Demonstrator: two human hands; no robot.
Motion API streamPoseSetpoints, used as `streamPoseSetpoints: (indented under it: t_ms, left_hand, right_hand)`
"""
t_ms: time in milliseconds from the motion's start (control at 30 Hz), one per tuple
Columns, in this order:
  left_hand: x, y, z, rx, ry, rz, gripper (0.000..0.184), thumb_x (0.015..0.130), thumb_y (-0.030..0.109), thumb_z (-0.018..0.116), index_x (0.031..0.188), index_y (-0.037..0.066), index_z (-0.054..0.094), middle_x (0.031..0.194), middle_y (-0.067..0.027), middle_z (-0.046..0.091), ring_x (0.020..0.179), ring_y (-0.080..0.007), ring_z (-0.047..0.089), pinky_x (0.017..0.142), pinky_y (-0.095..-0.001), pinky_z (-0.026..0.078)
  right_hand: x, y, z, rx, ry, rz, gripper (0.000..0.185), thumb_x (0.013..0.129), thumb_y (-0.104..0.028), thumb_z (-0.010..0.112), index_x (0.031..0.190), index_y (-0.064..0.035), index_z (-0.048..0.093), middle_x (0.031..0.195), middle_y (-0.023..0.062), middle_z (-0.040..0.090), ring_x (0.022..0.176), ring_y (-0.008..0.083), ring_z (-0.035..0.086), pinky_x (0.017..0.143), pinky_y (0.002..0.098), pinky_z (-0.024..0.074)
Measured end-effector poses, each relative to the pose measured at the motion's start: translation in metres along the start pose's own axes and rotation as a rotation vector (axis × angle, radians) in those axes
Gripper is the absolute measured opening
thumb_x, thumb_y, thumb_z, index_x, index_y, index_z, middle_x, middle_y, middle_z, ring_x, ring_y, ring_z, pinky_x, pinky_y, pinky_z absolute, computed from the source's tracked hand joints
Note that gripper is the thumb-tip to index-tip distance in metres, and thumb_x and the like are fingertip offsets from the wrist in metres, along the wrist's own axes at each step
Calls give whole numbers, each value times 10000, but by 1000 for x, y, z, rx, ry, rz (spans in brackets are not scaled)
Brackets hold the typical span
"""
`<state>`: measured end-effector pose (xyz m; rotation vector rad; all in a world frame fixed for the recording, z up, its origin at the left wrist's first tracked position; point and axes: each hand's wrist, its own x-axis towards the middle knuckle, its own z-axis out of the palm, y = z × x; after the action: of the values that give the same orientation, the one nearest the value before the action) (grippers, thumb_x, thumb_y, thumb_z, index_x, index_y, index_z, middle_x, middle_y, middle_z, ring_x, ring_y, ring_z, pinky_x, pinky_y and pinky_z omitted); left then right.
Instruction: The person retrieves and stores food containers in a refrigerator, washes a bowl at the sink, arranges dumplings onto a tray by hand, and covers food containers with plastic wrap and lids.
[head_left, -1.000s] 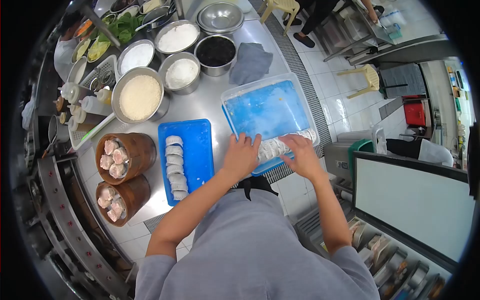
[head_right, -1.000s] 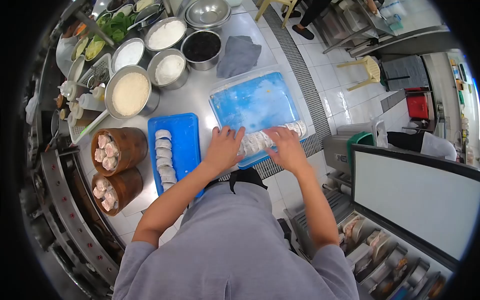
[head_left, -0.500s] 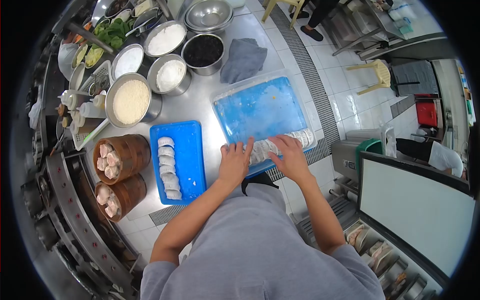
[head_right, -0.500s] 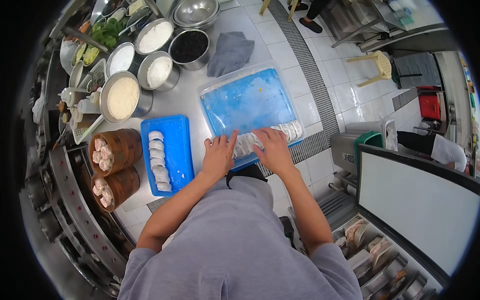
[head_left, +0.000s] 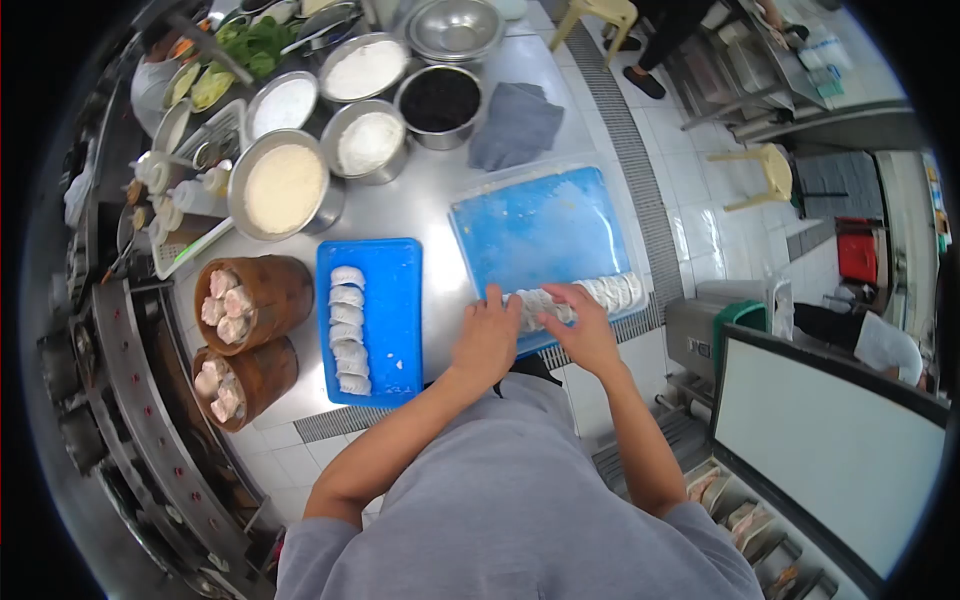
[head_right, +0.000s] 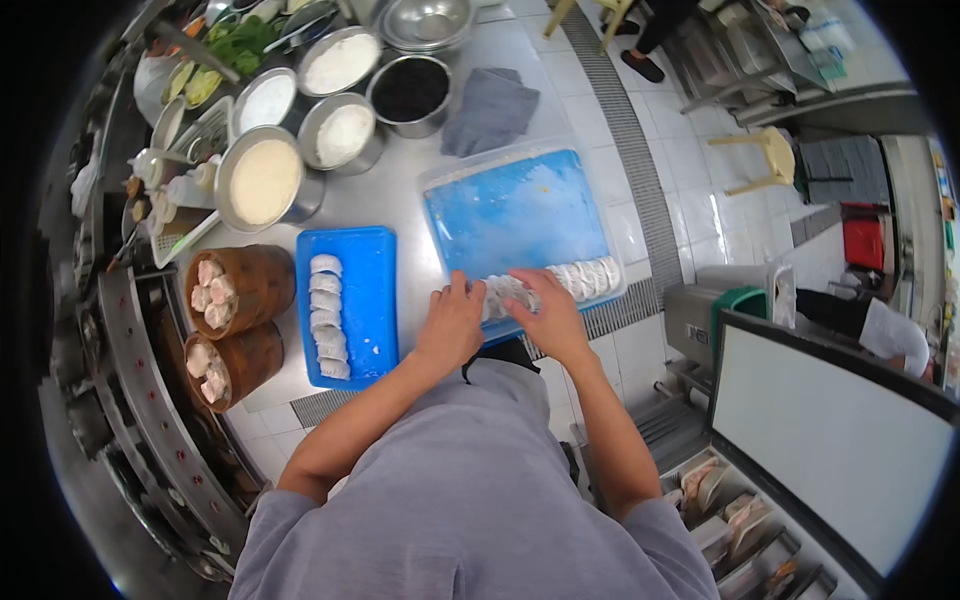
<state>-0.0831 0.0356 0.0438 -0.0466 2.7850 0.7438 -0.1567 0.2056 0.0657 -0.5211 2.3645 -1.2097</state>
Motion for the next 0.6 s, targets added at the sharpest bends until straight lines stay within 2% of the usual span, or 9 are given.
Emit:
streamPoseSetpoints:
  t_ms: [67, 100, 133, 167, 233, 300, 433, 500, 600]
  left_hand:
    - [-6, -6, -21, -65, -41, -69, 575, 671, 30, 751, 1188, 35, 499, 1153, -203, 463, 1027, -389, 569, 873, -459, 453]
    - [-10, -8, -39, -265, 9, -66, 581, 673, 50, 762, 1193, 42, 504, 1163, -206, 456, 1039, -393, 561, 892, -467, 458]
    - [-16, -14, -51, -463, 62, -56, 587, 675, 70, 773, 1199, 50, 509, 1173, -210, 449, 1050, -397, 553, 911, -475, 462]
    - [-20, -24, -58, -454, 79, -78, 587, 675, 70, 773, 1199, 50, 509, 1173, -210, 449, 1050, -397, 553, 911, -475, 462]
    - [-26, -46, -71, -629, 396, -42, 592, 680, 103, 795, 1206, 66, 527, 1182, -203, 450, 1052, -383, 533, 908, -461, 486]
    - [-33, -72, -81, -596, 478, -90, 579, 684, 73, 799, 1201, 65, 541, 1189, -190, 456, 1059, -357, 519, 872, -427, 509]
    - [-32, -134, -75, -565, 745, -229, 567, 675, 9, 790, 1177, 49, 530, 1173, -171, 479, 1037, -353, 539, 848, -417, 507]
    - [-30, -162, -69, -387, 789, -274, 581, 697, 45, 797, 1203, 36, 510, 1170, -194, 469, 1035, -392, 540, 820, -431, 517]
    - [-21, -188, -61, -257, 839, -293, 540, 729, 138, 784, 1194, 45, 527, 1147, -168, 533, 1063, -377, 542, 853, -464, 456]
  right_hand:
    - [2, -4, 6, 145, -5, 131, 409, 861, -128, 749, 1244, -42, 635, 1144, 107, 660, 1049, 221, 654, 910, 373, 523]
    - [5, -11, 14, 157, -33, 107, 409, 861, -128, 749, 1244, -42, 635, 1144, 107, 660, 1049, 221, 654, 910, 373, 523]
    - [6, -21, 20, 355, -80, 200, 400, 890, -134, 734, 1257, -22, 618, 1146, 96, 658, 1053, 193, 650, 910, 343, 525]
    - [9, -32, 25, 548, -127, 299, 394, 919, -139, 720, 1269, -2, 601, 1148, 84, 656, 1056, 166, 645, 911, 314, 526]
    - [19, -63, 51, 652, -208, 280, 403, 954, -155, 692, 1299, 12, 569, 1153, 92, 649, 1054, 150, 641, 904, 285, 532]
    - [35, -93, 85, 979, -284, 395, 415, 955, -157, 692, 1307, 18, 558, 1154, 101, 651, 1035, 151, 646, 886, 292, 540]
    - [81, -117, 163, 1000, -257, 354, 419, 945, -151, 696, 1301, 25, 560, 1132, 111, 659, 1023, 150, 646, 859, 283, 541]
    - [101, -119, 196, 953, -182, 454, 412, 926, -114, 689, 1288, 38, 565, 1099, 115, 668, 1002, 158, 643, 833, 277, 532]
    - [120, -113, 235, 907, -54, 424, 410, 901, -101, 687, 1268, 47, 578, 1068, 116, 673, 978, 172, 642, 819, 283, 524]
